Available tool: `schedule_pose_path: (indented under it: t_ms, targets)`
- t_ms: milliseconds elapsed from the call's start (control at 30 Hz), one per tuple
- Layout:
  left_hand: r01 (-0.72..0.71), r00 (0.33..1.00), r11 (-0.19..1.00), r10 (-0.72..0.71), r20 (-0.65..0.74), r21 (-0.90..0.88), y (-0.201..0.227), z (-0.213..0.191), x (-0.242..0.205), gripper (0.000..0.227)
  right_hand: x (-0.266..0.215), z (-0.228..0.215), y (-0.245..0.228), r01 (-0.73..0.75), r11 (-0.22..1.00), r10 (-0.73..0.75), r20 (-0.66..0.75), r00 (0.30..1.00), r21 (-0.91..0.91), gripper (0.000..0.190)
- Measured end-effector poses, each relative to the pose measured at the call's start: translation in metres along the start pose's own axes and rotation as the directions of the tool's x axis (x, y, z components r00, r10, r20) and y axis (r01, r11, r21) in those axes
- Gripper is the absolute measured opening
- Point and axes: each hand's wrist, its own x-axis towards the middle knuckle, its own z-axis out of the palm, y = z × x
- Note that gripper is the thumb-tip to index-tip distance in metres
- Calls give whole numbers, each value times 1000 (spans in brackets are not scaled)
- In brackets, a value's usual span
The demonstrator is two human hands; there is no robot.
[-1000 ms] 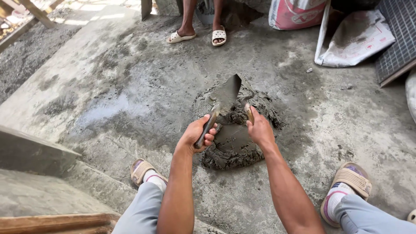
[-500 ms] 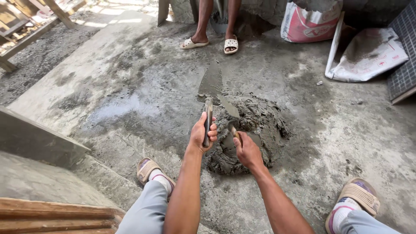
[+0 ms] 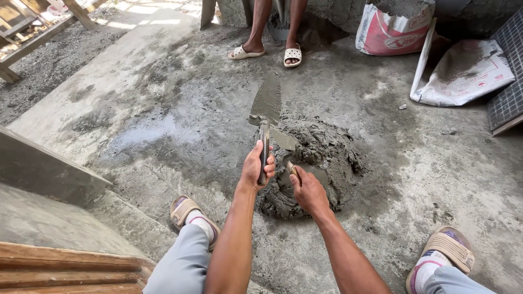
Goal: Mixing and shaping a pile of wet cement on the floor using two hand trowels
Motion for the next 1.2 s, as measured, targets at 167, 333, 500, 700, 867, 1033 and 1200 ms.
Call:
schedule_pose_path:
  t_ms: [167, 333, 500, 700, 867, 1033, 1200]
  targets:
    - [24, 1000, 999, -25, 8, 31, 3, 9, -7, 38, 2, -1, 2, -13, 999, 14, -21, 1000, 38, 50]
    - [74, 997, 995, -75, 19, 70, 0, 14, -12, 38, 1, -13, -5, -42, 997, 45, -46, 998, 67, 50]
    - [139, 988, 982, -146, 46, 125, -8, 24, -14, 39, 13, -31, 5, -52, 995, 60, -103, 993, 81, 50]
    - [201, 976, 958, -214, 42, 207, -9, 28, -19, 38, 32, -36, 31, -55, 966, 103, -183, 978, 251, 48]
    - [177, 983, 972, -181, 15, 158, -7, 23, -12, 38, -2, -51, 1, 35, 968, 9, -175, 984, 248, 51]
    - [126, 992, 991, -124, -34, 47, -5, 0, -2, 40, 0, -21, 9, 86, 966, -64, -99, 993, 243, 45]
    - [94, 996, 995, -94, -9, -21, -3, -2, -2, 39, -4, -13, -2, 73, 982, -71, -16, 997, 172, 43]
